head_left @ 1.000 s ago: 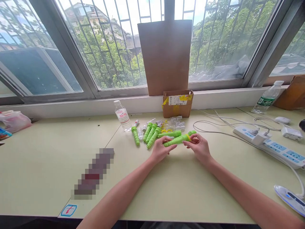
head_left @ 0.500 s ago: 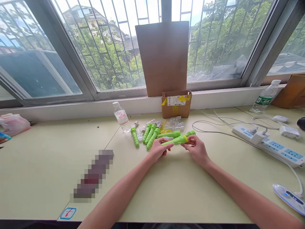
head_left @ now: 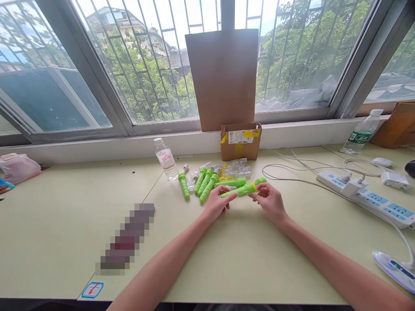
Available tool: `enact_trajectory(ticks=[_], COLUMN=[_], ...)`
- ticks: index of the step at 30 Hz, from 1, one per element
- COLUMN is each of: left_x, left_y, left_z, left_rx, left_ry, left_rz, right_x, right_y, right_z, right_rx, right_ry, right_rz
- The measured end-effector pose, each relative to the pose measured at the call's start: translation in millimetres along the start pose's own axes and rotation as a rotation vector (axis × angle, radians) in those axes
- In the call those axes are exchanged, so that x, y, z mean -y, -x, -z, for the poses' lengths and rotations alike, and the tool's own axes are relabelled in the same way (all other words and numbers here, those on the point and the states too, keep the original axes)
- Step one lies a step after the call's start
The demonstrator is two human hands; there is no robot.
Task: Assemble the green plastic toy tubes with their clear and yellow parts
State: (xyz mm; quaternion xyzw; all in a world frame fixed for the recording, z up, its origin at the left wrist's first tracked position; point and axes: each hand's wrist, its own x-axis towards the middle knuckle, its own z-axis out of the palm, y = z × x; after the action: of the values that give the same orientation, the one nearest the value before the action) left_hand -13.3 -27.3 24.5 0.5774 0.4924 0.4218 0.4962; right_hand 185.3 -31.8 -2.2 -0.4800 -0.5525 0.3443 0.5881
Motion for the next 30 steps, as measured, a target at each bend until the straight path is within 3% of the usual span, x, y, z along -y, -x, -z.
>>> enact_trajectory(ticks=[9,20,30], left_x=[-0.2,-2.9,-3.7], left_y=[1.0,2.8,0.9], left_z=[-0.1,1.7,2.9], left_rx=[-0.032,0.016,0.044], left_ry=[-0.095,-0.039,0.03], left_rz=[-0.114,-0.012,0.027], right_x=[1.7,-0.1,2.9], right_y=[-2.6,0.8,2.6], right_z=[2.9,1.8,-1.5], right_rx=[-0.022,0.091,0.036], right_ry=[-0.049,-0.069,-0.073], right_rz=[-0.099,-0.085,-0.003])
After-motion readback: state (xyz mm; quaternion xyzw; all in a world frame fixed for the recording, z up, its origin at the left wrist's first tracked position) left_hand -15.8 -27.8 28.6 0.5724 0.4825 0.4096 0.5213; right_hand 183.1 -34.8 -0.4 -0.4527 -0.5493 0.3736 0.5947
